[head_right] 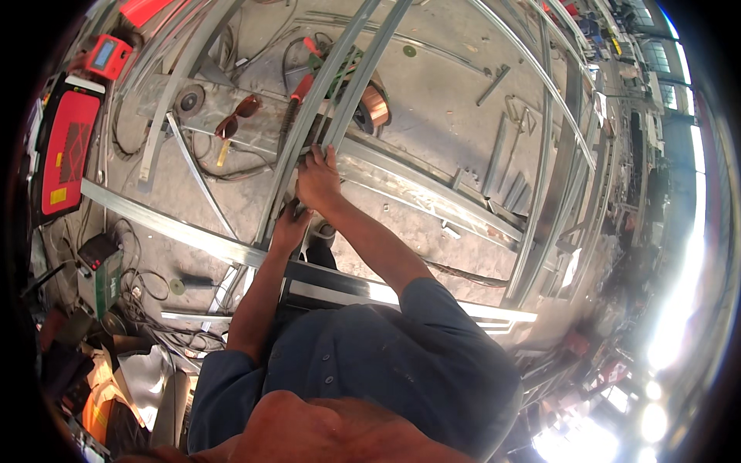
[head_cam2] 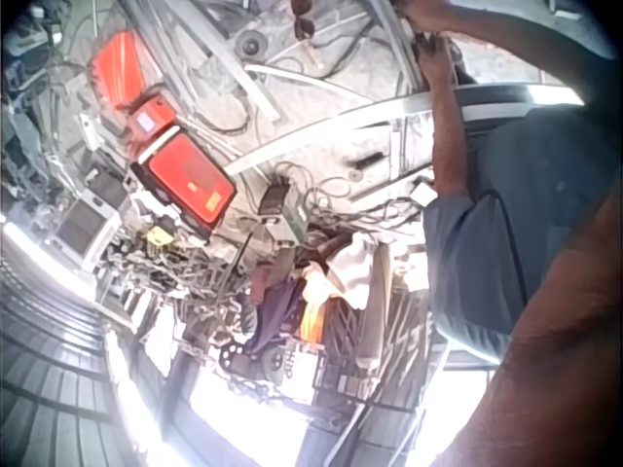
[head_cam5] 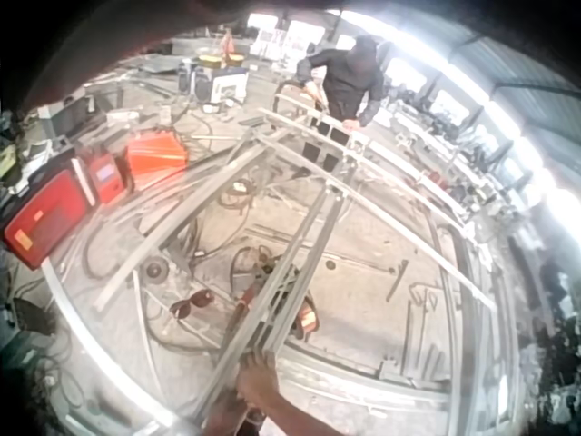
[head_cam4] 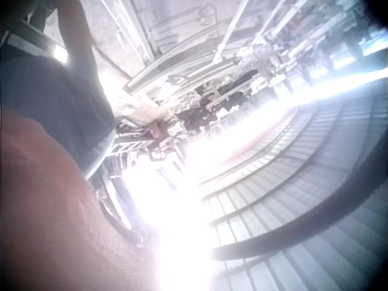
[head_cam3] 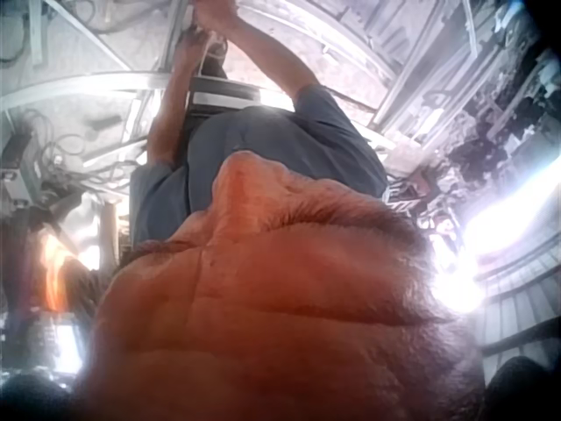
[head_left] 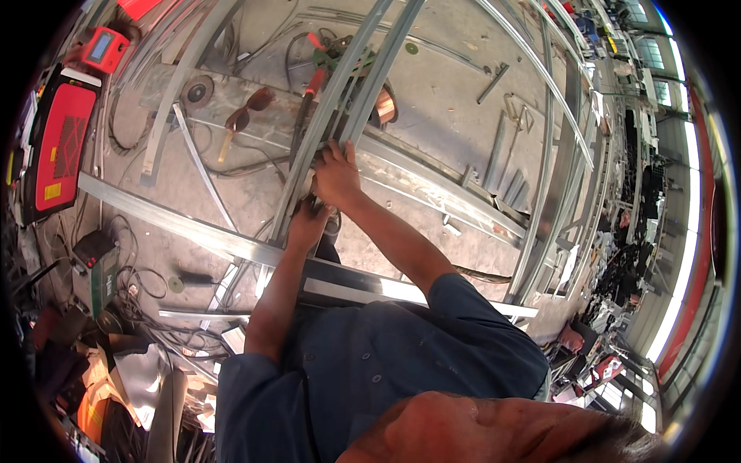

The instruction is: The person assembles a metal frame by positioning and aligning multiple metal bars on the floor. He uses a measuring tool to check dimensions and a welding torch to join the bars together. The person handles the bars and tools by hand throughout the process.

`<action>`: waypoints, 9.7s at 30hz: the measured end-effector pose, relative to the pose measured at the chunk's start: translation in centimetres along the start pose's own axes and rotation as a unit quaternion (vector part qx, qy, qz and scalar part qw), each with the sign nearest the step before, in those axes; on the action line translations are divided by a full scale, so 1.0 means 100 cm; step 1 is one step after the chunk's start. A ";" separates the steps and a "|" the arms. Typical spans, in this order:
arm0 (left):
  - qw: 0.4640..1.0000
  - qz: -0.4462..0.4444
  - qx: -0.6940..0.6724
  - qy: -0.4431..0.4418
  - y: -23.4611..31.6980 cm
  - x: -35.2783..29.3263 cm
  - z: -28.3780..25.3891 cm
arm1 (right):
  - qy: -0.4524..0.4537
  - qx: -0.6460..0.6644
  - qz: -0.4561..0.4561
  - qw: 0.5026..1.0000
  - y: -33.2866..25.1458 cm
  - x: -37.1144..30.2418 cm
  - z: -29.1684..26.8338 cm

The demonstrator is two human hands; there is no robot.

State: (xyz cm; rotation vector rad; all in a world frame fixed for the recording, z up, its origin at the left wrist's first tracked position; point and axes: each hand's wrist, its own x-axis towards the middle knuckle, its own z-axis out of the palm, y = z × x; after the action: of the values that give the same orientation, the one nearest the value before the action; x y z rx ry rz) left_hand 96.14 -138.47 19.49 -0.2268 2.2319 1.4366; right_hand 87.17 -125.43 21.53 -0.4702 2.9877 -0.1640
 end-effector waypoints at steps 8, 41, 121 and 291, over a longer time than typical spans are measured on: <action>1.000 0.007 -0.008 0.020 0.002 -0.009 0.004 | 0.117 0.216 0.038 0.969 0.011 -0.069 -0.027; 0.768 0.572 -0.017 0.288 0.267 -0.271 -0.157 | 0.015 0.229 0.317 0.920 0.001 -0.306 -0.052; 0.390 0.614 0.660 0.186 0.342 -0.414 0.085 | 0.620 0.599 0.486 -0.145 0.250 -0.881 0.043; 0.570 0.636 0.482 -0.196 0.382 -0.384 0.537 | 0.407 0.350 0.774 0.337 0.411 -0.997 0.011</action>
State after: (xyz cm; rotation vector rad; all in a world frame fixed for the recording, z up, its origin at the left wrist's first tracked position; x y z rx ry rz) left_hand 131.09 -78.22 50.51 2.1579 2.2699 0.2273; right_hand 169.26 -55.58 24.72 2.9177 1.7689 -1.4843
